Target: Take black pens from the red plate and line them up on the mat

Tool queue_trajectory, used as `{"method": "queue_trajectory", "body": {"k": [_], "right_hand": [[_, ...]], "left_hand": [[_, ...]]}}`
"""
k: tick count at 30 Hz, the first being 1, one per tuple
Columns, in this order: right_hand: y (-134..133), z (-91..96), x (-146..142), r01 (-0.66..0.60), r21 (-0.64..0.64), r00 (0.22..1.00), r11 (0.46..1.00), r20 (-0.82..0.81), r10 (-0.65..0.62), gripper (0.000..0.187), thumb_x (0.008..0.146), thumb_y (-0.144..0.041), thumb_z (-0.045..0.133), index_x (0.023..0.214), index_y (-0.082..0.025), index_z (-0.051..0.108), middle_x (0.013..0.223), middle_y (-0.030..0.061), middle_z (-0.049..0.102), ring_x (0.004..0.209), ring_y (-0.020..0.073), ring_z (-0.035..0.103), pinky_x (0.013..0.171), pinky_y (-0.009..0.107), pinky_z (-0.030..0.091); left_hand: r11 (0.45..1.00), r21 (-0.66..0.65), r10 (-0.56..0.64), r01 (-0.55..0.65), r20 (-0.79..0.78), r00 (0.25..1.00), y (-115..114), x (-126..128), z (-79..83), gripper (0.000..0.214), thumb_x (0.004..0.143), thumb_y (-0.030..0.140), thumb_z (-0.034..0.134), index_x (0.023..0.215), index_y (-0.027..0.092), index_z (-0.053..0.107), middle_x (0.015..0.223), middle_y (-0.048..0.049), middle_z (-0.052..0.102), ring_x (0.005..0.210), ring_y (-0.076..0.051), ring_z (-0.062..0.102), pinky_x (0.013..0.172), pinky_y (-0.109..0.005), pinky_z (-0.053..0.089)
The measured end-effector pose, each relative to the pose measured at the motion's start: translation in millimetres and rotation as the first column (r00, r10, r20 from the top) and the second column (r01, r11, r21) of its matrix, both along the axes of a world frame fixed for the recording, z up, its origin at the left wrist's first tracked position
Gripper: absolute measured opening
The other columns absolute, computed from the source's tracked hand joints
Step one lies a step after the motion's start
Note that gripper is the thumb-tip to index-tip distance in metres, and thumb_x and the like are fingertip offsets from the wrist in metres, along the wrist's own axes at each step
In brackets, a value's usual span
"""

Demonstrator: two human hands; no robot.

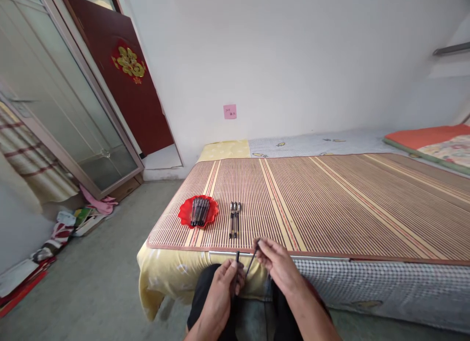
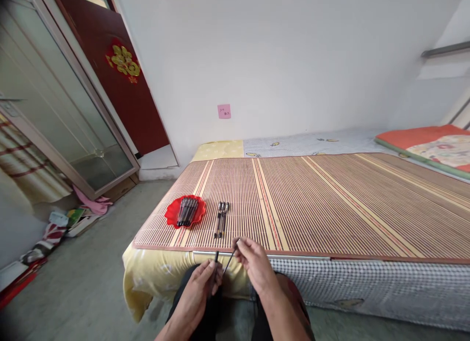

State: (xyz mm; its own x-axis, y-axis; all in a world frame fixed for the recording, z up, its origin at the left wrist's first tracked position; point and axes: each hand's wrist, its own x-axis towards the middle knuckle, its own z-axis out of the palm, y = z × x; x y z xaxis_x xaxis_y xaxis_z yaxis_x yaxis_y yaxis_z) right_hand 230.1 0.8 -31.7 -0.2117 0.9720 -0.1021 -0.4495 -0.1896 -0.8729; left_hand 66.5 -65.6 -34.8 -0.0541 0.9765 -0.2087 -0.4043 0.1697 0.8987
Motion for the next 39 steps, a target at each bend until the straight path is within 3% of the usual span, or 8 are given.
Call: {"method": "queue_trajectory", "body": {"k": [5,12,20,23,26,29,35,39], "right_hand": [[-16.8,-6.8,-35.9,-0.054,0.019,0.999,0.998,-0.006,0.054,0.046,0.070,-0.059,0.083,0.086,-0.016,0.075,0.073,0.0034,0.068,0.060,0.0118,0.056,0.057,0.024,0.045],[-18.5,0.3,-40.1,-0.052,0.124,0.978,0.991,0.206,0.026,0.055,0.073,-0.070,0.074,0.086,-0.017,0.073,0.062,0.0021,0.064,0.055,0.0160,0.059,0.053,0.027,0.046],[-16.0,2.1,-40.8,-0.065,0.146,0.925,0.987,0.379,0.005,0.049,0.074,-0.068,0.073,0.072,-0.019,0.066,0.056,0.0005,0.062,0.048,0.0174,0.059,0.047,0.028,0.044],[-8.4,-1.1,-39.7,-0.062,0.173,0.911,0.983,0.411,-0.015,0.042,0.076,-0.060,0.074,0.070,-0.020,0.064,0.056,0.0001,0.062,0.050,0.0171,0.059,0.048,0.027,0.044],[13.0,-1.1,-32.4,-0.078,0.196,0.876,0.977,0.482,-0.026,0.033,0.079,-0.051,0.072,0.071,-0.019,0.065,0.054,0.0000,0.063,0.049,0.0158,0.059,0.048,0.026,0.043],[49.9,3.9,-22.0,-0.102,0.160,0.834,0.982,0.552,-0.004,0.026,0.082,-0.040,0.070,0.071,-0.018,0.065,0.051,-0.0007,0.064,0.046,0.0128,0.057,0.047,0.023,0.042],[132.4,11.2,-21.5,-0.104,0.009,0.733,0.995,0.676,0.071,0.021,0.083,-0.022,0.071,0.065,-0.015,0.063,0.047,-0.0025,0.061,0.045,0.0090,0.060,0.043,0.016,0.041],[165.9,4.3,-34.3,-0.080,-0.054,0.682,0.995,0.725,0.095,0.023,0.082,-0.015,0.073,0.061,-0.015,0.063,0.049,-0.0005,0.064,0.046,0.0103,0.064,0.040,0.014,0.042]], "left_hand": [[0.996,0.004,0.087,-0.087,0.013,0.996,3.9,13.0,6.4,0.047,0.071,0.057,0.083,0.090,0.015,0.071,0.067,0.0019,0.063,0.053,-0.008,0.048,0.048,-0.018,0.034],[0.975,0.000,0.221,-0.221,-0.067,0.973,-0.5,14.5,-2.2,0.050,0.067,0.062,0.082,0.082,0.017,0.068,0.064,0.0035,0.060,0.052,-0.008,0.048,0.046,-0.018,0.034],[0.967,0.165,0.239,-0.194,-0.320,0.917,-0.5,13.7,-5.4,0.039,0.079,0.055,0.075,0.086,0.016,0.076,0.076,-0.0064,0.072,0.074,-0.022,0.065,0.066,-0.029,0.050],[0.965,0.211,0.229,-0.155,-0.396,0.889,0.8,13.9,-3.2,0.034,0.083,0.050,0.072,0.091,0.018,0.078,0.090,-0.0102,0.076,0.089,-0.027,0.069,0.082,-0.034,0.053],[0.968,0.221,0.220,-0.122,-0.500,0.838,1.0,6.1,-4.6,0.033,0.089,0.045,0.065,0.107,0.019,0.076,0.110,-0.0124,0.076,0.106,-0.029,0.068,0.097,-0.038,0.049],[0.959,0.252,0.259,-0.127,-0.610,0.748,-1.1,-11.8,-13.7,0.033,0.092,0.041,0.063,0.116,0.021,0.072,0.114,-0.0129,0.074,0.107,-0.030,0.067,0.098,-0.040,0.049],[0.931,0.351,0.343,-0.099,-0.750,0.566,-7.2,-45.0,-47.8,0.020,0.093,0.033,0.059,0.101,0.022,0.073,0.104,-0.0127,0.073,0.101,-0.029,0.068,0.094,-0.042,0.052],[0.924,0.383,0.347,-0.022,-0.811,0.471,-6.2,-48.0,-62.0,0.022,0.097,0.033,0.052,0.102,0.023,0.071,0.102,-0.0105,0.072,0.098,-0.028,0.068,0.090,-0.043,0.055]]}}
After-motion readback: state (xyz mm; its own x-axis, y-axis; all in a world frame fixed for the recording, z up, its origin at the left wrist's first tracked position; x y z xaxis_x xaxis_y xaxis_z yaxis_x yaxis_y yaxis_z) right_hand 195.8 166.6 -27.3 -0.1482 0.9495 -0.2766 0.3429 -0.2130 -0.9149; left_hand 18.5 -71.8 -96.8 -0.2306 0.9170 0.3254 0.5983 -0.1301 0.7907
